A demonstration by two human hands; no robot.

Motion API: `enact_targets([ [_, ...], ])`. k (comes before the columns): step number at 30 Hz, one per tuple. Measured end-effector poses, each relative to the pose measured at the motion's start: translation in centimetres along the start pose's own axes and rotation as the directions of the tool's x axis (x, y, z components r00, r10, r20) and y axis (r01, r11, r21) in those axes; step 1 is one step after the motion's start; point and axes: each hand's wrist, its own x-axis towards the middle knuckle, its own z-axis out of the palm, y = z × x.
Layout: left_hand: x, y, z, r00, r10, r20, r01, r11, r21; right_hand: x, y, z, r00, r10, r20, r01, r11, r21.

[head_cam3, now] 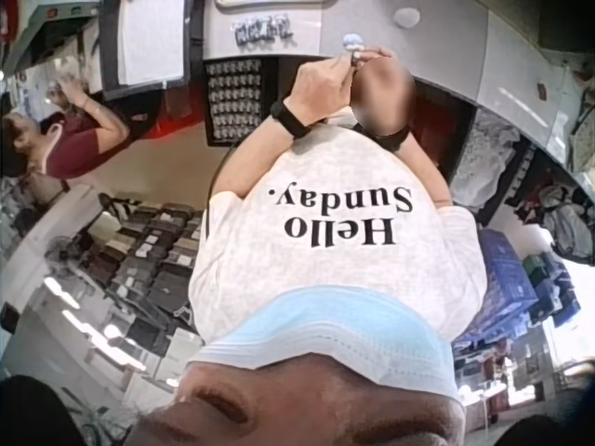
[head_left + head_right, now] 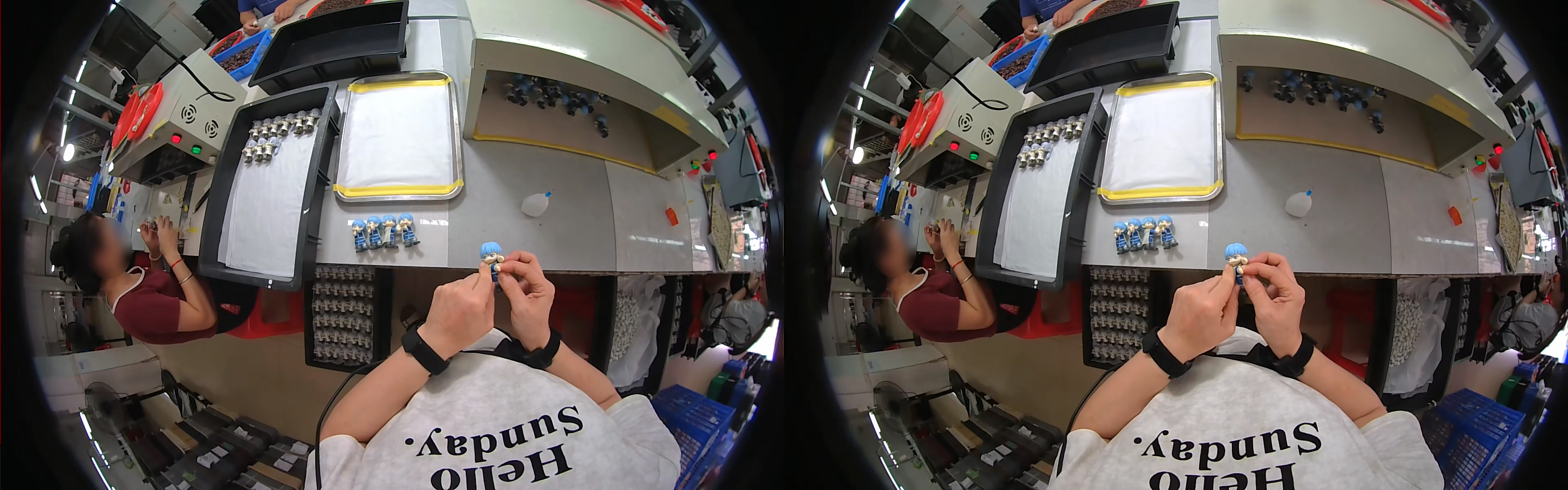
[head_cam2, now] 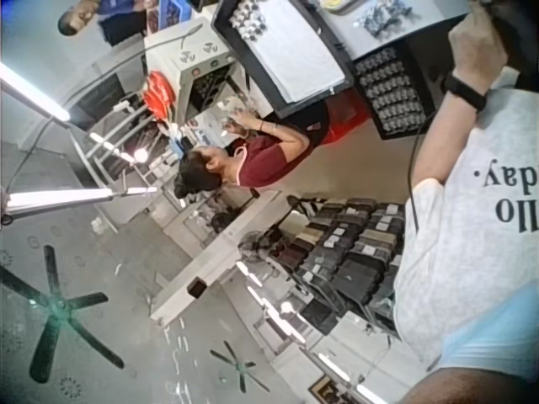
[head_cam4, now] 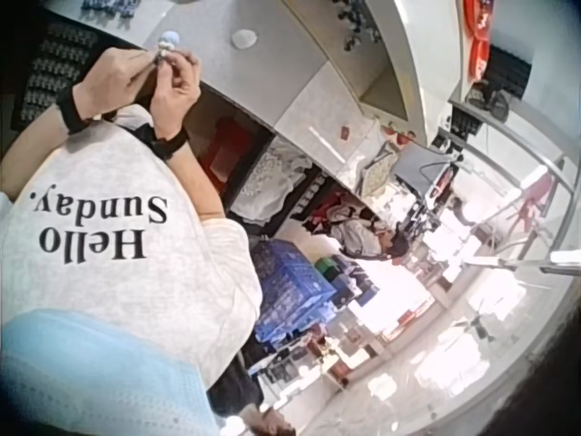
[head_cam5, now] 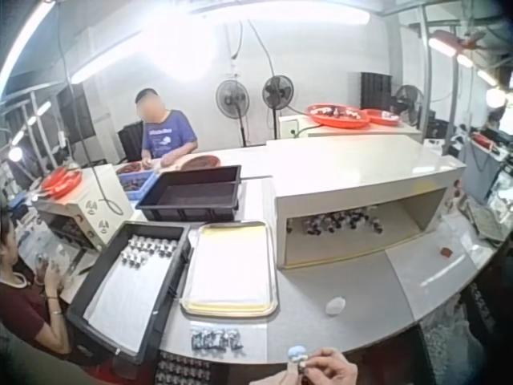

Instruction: The person assembles small figurines at a workstation. They pick up a figurine, apply glue from a bottle to its parts, and press the pieces together. The person repeats this process for multiple figurines, placing the finished ones on a tray.

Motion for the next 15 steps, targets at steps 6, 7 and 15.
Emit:
enact_targets([
  [6, 0.06, -0.32, -0.09, 1.0, 0.003, 0.017, -0.003, 1.0, -0.007, 0.11, -0.06, 0.13, 1.0, 0.006, 0.0, -0.006, 1.0, 0.009],
  [7, 0.06, -0.38, -0.08, 1.0, -0.001, 0.021, 0.001, 1.0, -0.009, 0.14, -0.05, 0.17, 1.0, 0.006, -0.001, -0.006, 1.0, 0.009],
  [15, 0.12, -0.83, 0.05, 1.0, -0.01, 0.019, 0.011, 0.999, -0.033, 0.63, 0.81, 0.45, 0.999, -0.037, -0.018, 0.037, 0.999, 0.011],
])
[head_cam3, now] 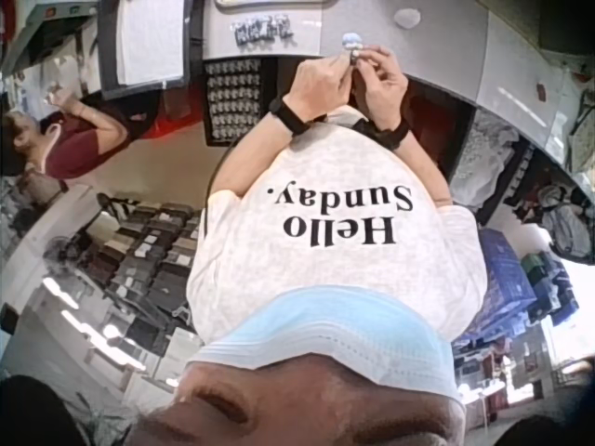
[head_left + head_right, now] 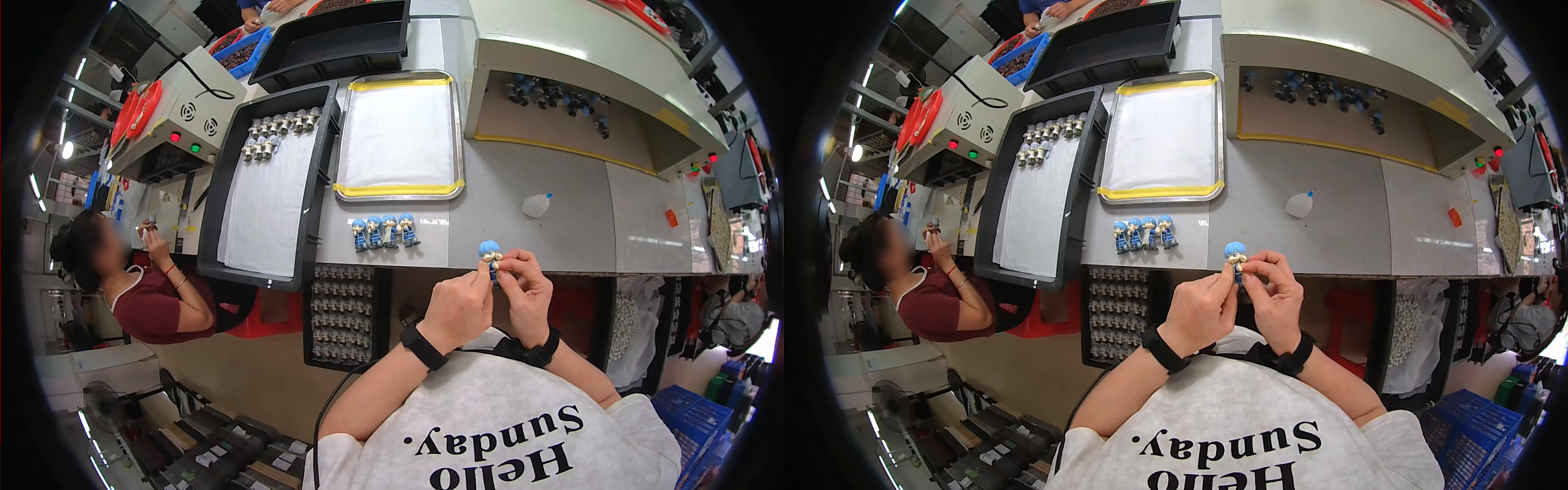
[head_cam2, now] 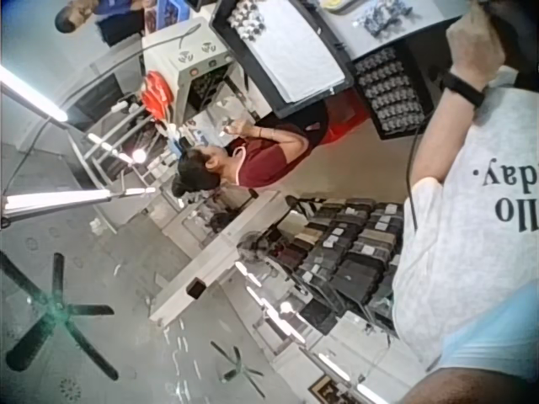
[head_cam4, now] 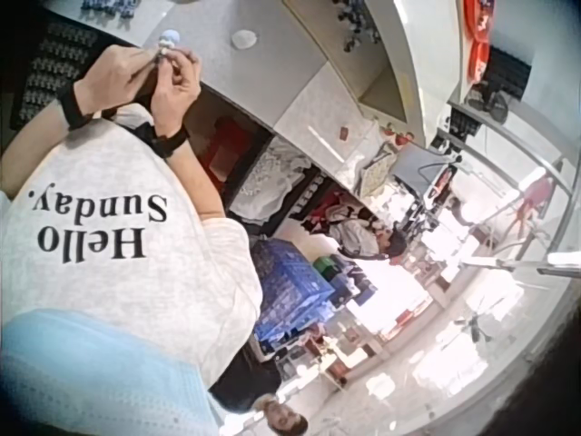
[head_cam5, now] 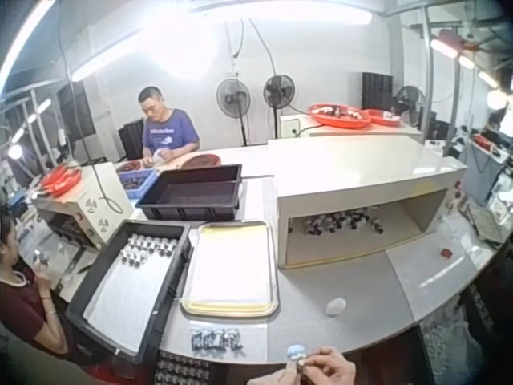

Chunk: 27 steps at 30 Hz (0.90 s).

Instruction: The person assembles small figurines at a workstation. They pick up a figurine, apply glue from a bottle to its parts, and press the pieces together. The person repeats this process for multiple figurines, placing the finished ones on a tray.

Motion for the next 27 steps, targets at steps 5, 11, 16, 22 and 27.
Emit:
enact_targets([
  [5, 0.0, -0.3, 0.1, 1.0, -0.002, -0.003, 0.002, 1.0, -0.006, 0.1, 0.1, 0.0, 0.999, 0.037, 0.011, -0.037, 0.999, 0.003],
  [11, 0.0, -0.7, 0.2, 1.0, -0.012, 0.001, 0.012, 1.0, -0.014, 0.3, 0.2, 0.1, 0.998, 0.056, 0.016, -0.056, 0.998, 0.012],
  [16, 0.1, -0.8, 0.2, 1.0, -0.023, 0.013, 0.023, 1.0, -0.013, 0.4, 0.3, 0.3, 0.998, 0.057, 0.022, -0.057, 0.998, 0.019],
  [22, 0.2, -0.9, 0.2, 1.0, -0.024, 0.007, 0.024, 1.0, -0.012, 0.6, 0.3, 0.3, 0.997, 0.069, 0.025, -0.069, 0.998, 0.014],
  [27, 0.2, -1.1, 0.3, 0.999, -0.03, 0.009, 0.031, 0.999, -0.016, 0.7, 0.3, 0.4, 0.997, 0.072, 0.029, -0.073, 0.997, 0.012],
])
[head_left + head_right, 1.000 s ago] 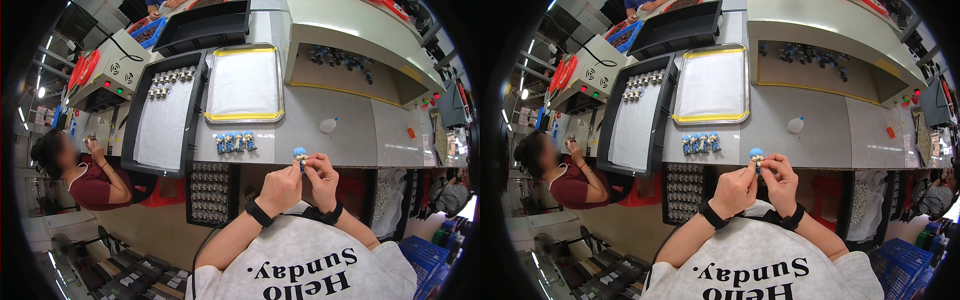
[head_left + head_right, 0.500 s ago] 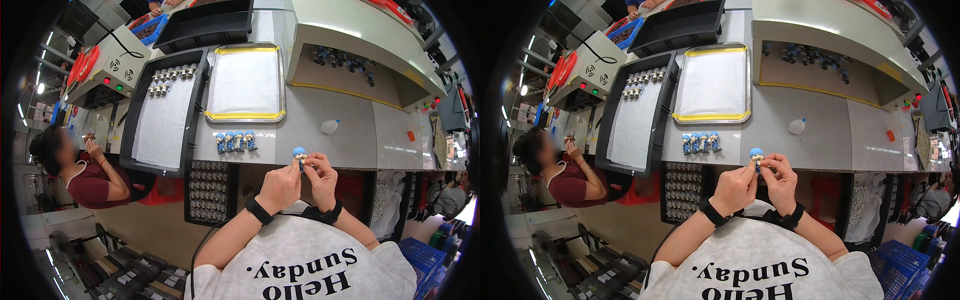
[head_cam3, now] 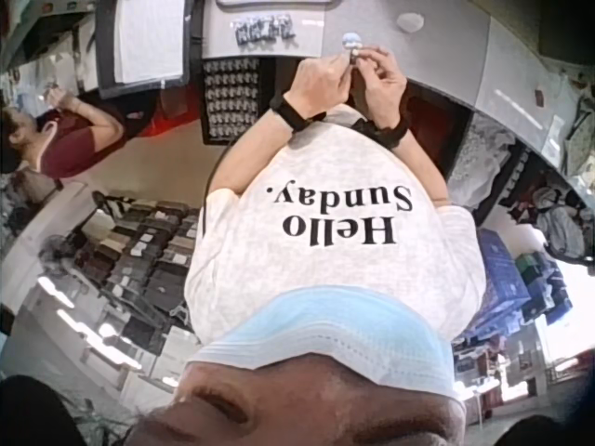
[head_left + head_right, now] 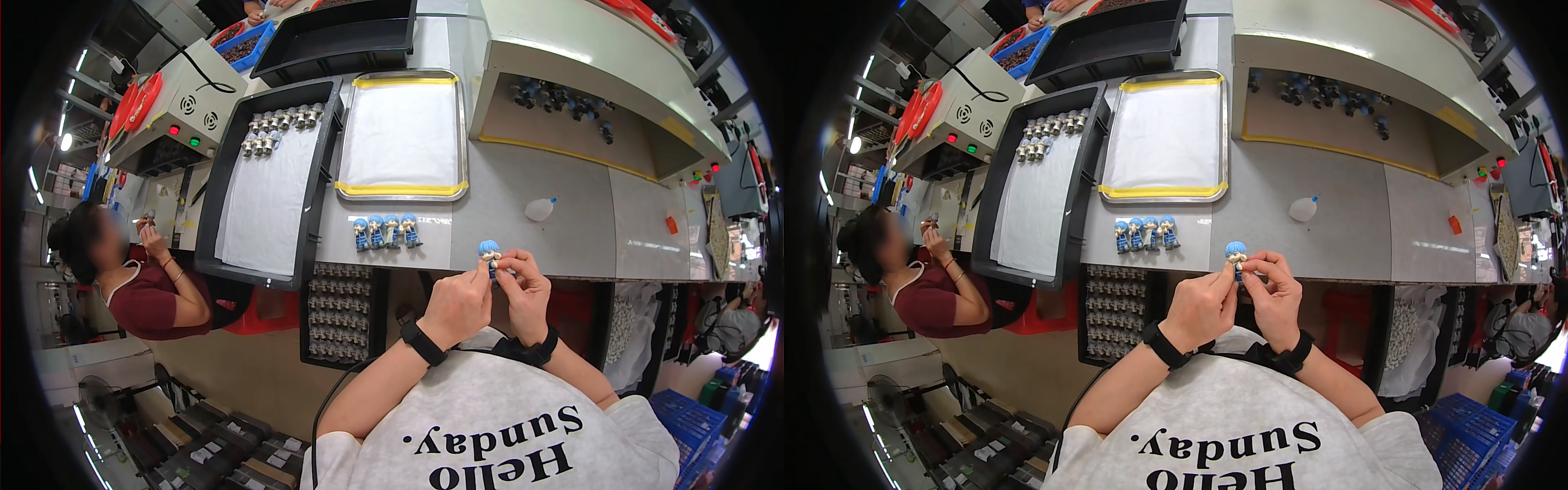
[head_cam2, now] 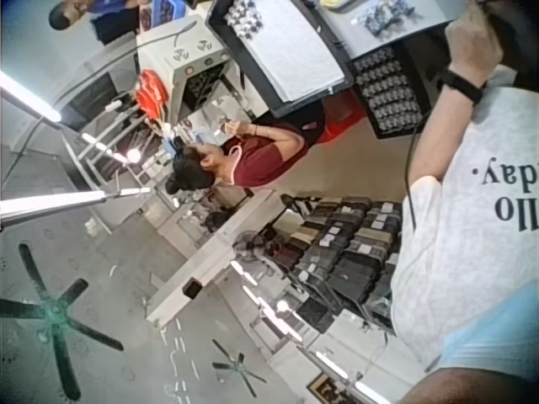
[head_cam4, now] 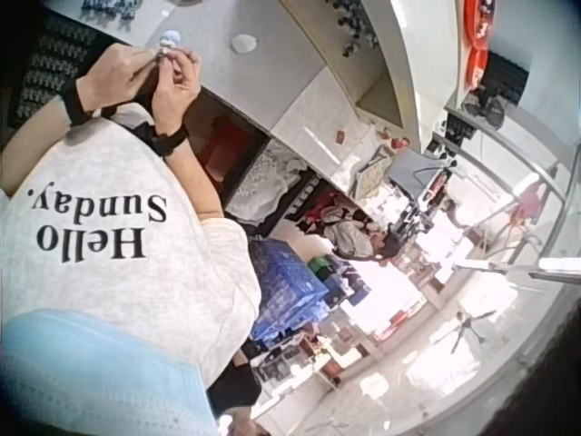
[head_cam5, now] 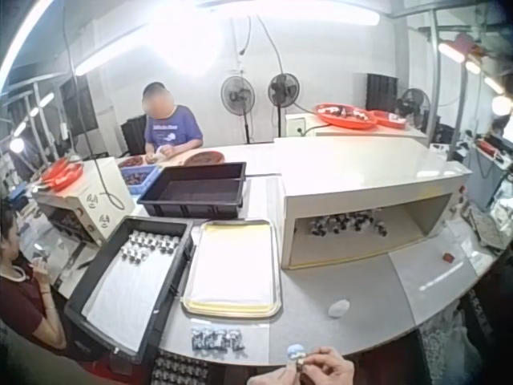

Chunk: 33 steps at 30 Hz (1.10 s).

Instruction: The person assembles small figurines at a workstation. They pick up a figurine, apply glue from a bottle to its parts, and press the pieces together. The person repeats this process for multiple figurines, placing the finished ones on a tray.

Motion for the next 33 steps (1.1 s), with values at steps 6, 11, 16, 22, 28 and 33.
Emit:
enact_targets([
  [6, 0.0, -0.2, 0.0, 1.0, -0.002, 0.001, 0.002, 1.0, 0.002, 0.1, 0.1, 0.1, 1.0, 0.007, 0.002, -0.007, 0.999, 0.033],
  [11, 0.0, -0.3, 0.1, 1.0, -0.006, -0.001, 0.006, 1.0, -0.003, 0.2, 0.1, 0.1, 1.0, 0.006, 0.004, -0.006, 1.0, 0.024],
  [16, 0.0, -0.5, 0.1, 1.0, -0.019, 0.006, 0.019, 1.0, 0.002, 0.3, 0.6, 0.0, 1.0, 0.014, 0.009, -0.014, 1.0, 0.022],
  [22, 0.1, -1.2, 0.2, 0.995, -0.07, -0.074, 0.066, 0.996, -0.055, 0.9, 2.2, 0.6, 0.999, -0.024, 0.042, 0.017, 0.989, 0.149],
  [28, -0.3, -2.6, -0.1, 0.964, -0.23, -0.136, 0.212, 0.968, -0.131, 1.6, 4.1, 2.2, 0.988, 0.126, 0.094, -0.148, 0.945, 0.292],
  [33, -1.0, -3.7, -0.4, 0.913, -0.39, -0.115, 0.363, 0.909, -0.204, 1.9, 5.8, 3.0, 0.946, 0.294, 0.138, -0.324, 0.878, 0.351],
])
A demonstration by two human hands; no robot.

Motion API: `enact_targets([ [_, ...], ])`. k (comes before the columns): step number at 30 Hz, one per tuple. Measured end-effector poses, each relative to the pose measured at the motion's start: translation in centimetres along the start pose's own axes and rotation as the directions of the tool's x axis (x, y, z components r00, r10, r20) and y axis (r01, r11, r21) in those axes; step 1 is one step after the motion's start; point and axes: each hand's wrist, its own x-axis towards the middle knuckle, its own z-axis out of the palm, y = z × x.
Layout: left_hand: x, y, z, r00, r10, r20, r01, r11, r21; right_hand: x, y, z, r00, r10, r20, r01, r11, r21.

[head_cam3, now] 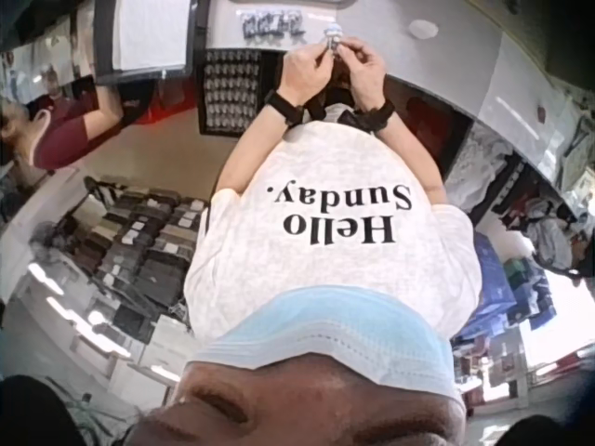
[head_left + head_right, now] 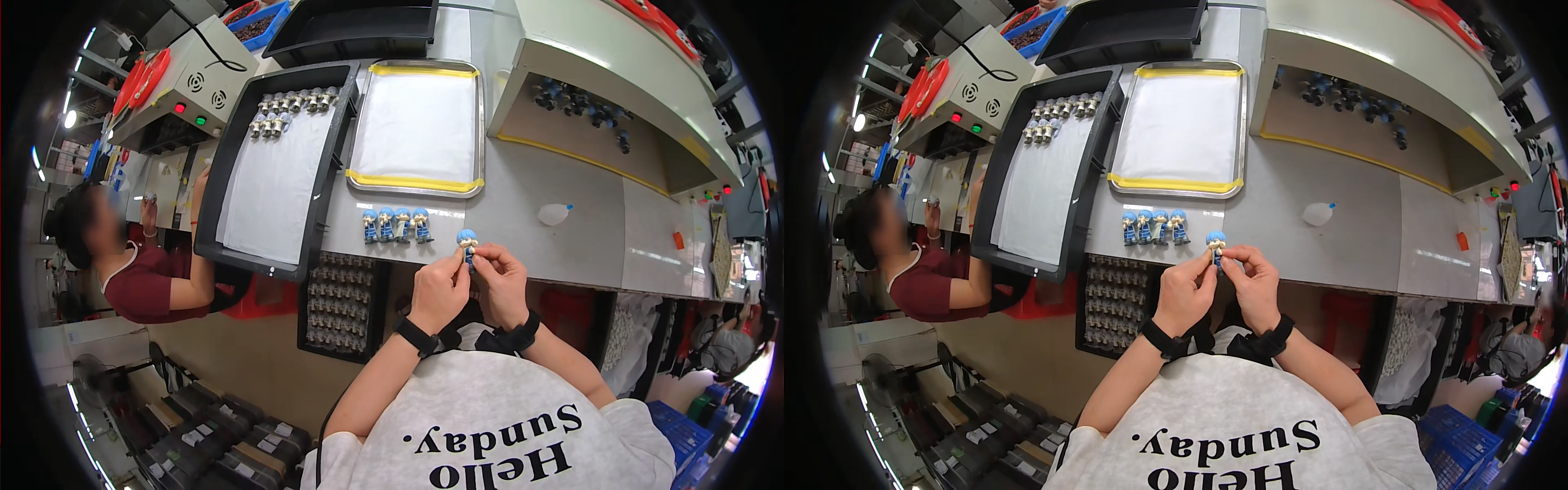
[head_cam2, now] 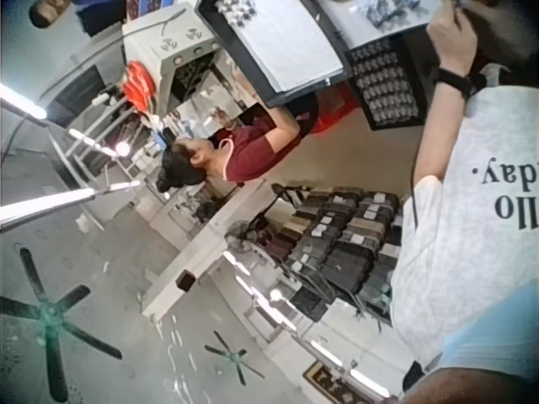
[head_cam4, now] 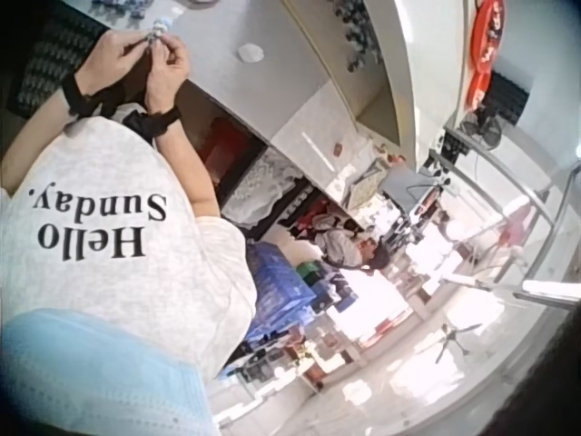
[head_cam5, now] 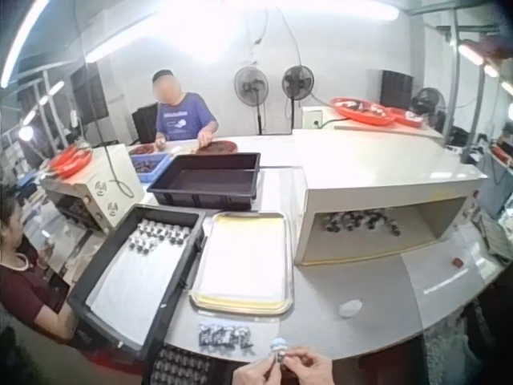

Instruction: The person assembles small figurines at a workstation. They pick up a figurine, apply glue from a bottle to its parts, and press the pieces together. The person repeats this process for multiple figurines, placing the finished ones on a tray.

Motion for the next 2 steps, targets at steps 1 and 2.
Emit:
enact_targets([
  [1, -0.07, -0.23, -0.12, 1.0, -0.025, 0.004, 0.025, 1.0, -0.007, 0.1, 0.19, 0.11, 1.0, 0.02, 0.002, -0.02, 1.0, -0.005],
  [2, -0.16, -0.41, -0.16, 1.0, -0.02, -0.02, 0.02, 1.0, -0.013, 0.17, 0.35, 0.2, 0.999, 0.04, 0.004, -0.04, 0.999, -0.009],
])
